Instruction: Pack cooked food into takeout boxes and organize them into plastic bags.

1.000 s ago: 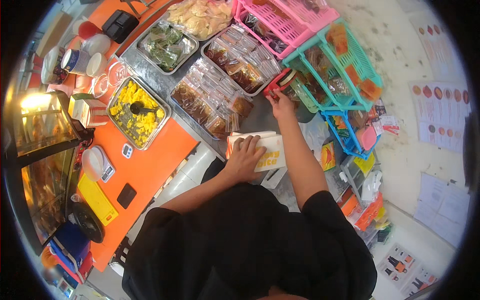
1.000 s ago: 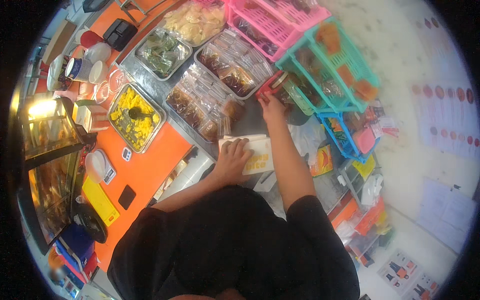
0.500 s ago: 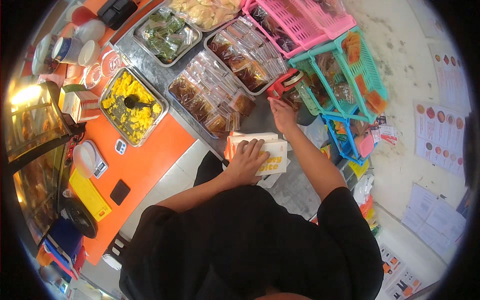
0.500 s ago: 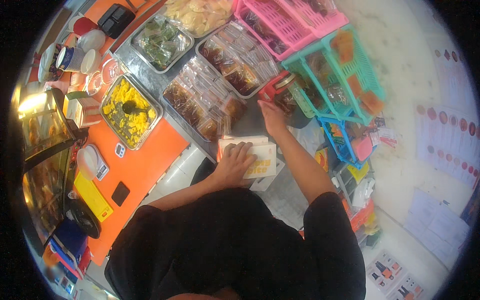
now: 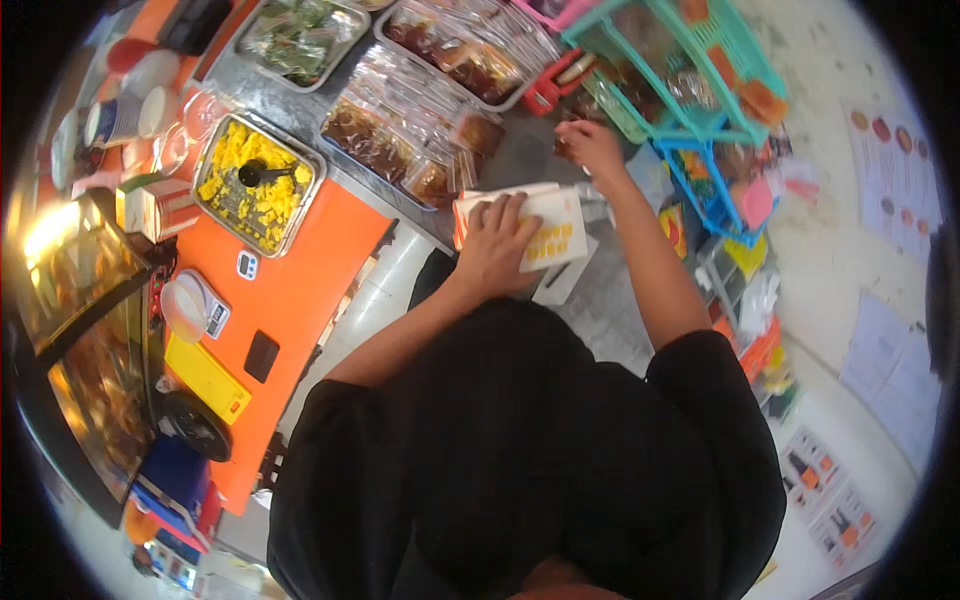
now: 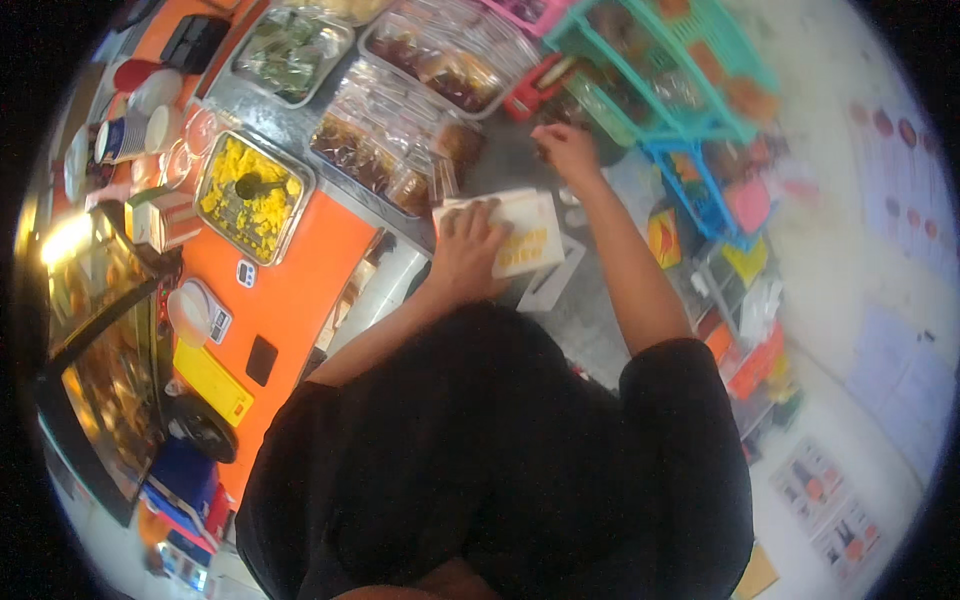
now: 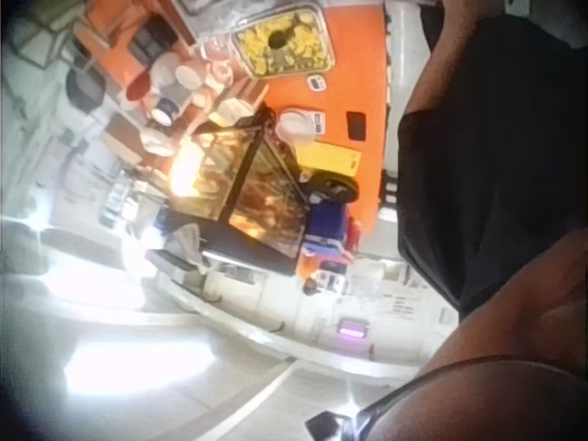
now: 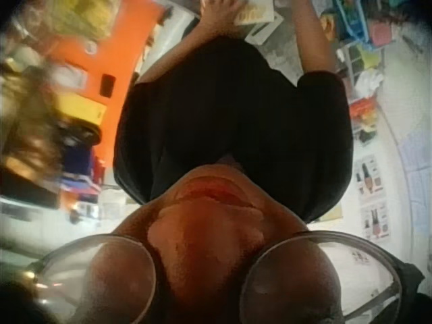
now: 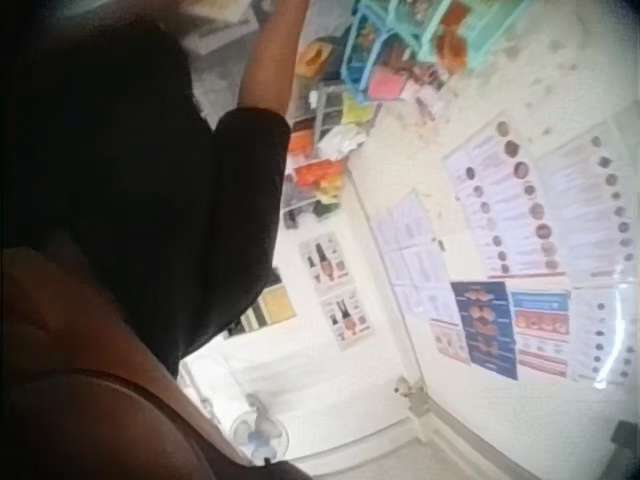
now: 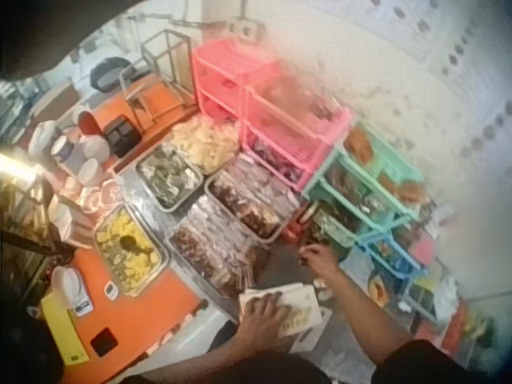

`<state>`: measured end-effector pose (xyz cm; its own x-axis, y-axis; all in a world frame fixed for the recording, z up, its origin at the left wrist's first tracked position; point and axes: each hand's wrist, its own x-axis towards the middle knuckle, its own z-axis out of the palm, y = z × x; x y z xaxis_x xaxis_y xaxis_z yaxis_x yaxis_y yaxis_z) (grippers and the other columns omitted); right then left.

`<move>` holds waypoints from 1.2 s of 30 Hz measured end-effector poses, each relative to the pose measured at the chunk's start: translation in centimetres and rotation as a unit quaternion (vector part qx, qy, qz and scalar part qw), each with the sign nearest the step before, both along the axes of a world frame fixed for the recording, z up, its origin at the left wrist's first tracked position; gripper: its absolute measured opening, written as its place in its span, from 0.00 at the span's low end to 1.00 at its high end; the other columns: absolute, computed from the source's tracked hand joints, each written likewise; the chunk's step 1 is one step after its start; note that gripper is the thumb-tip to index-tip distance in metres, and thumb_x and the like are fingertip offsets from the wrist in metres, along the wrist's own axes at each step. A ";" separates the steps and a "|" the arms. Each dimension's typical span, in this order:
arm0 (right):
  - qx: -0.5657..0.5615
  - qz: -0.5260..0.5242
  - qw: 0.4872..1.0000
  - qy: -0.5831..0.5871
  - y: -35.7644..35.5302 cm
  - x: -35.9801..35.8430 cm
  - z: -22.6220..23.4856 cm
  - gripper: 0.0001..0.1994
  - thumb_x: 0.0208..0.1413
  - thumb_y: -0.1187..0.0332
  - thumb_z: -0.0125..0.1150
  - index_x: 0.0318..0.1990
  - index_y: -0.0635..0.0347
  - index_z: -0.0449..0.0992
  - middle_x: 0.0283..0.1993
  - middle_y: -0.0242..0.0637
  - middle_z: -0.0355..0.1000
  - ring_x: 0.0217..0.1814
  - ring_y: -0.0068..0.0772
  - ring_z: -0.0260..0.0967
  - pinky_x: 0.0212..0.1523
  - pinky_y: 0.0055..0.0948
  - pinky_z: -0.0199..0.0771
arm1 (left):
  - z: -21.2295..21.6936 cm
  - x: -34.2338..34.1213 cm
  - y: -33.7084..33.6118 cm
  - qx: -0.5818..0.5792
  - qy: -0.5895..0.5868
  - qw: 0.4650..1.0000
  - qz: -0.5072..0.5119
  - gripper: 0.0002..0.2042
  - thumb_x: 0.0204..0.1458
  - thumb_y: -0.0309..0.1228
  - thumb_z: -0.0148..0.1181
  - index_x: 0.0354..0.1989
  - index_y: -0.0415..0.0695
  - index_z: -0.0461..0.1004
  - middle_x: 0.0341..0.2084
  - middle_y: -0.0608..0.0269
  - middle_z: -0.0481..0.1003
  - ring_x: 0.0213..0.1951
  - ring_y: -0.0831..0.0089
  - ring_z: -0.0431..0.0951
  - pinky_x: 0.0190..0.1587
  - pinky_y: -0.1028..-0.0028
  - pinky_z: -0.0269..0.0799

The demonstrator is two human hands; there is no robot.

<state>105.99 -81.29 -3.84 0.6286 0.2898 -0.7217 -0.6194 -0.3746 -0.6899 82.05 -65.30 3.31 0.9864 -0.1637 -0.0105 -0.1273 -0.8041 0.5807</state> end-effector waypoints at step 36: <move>-0.235 -0.110 0.873 -0.413 -25.0 -32.0 -0.4 0.14 0.61 0.52 0.55 0.39 0.50 0.80 0.39 0.40 0.77 0.42 0.49 0.76 0.41 0.47 0.76 | -1.3 0.8 -2.8 0.246 -0.002 0.969 -0.026 0.39 0.44 0.62 0.66 0.57 0.47 0.64 0.62 0.49 0.61 0.63 0.44 0.62 0.59 0.38 0.57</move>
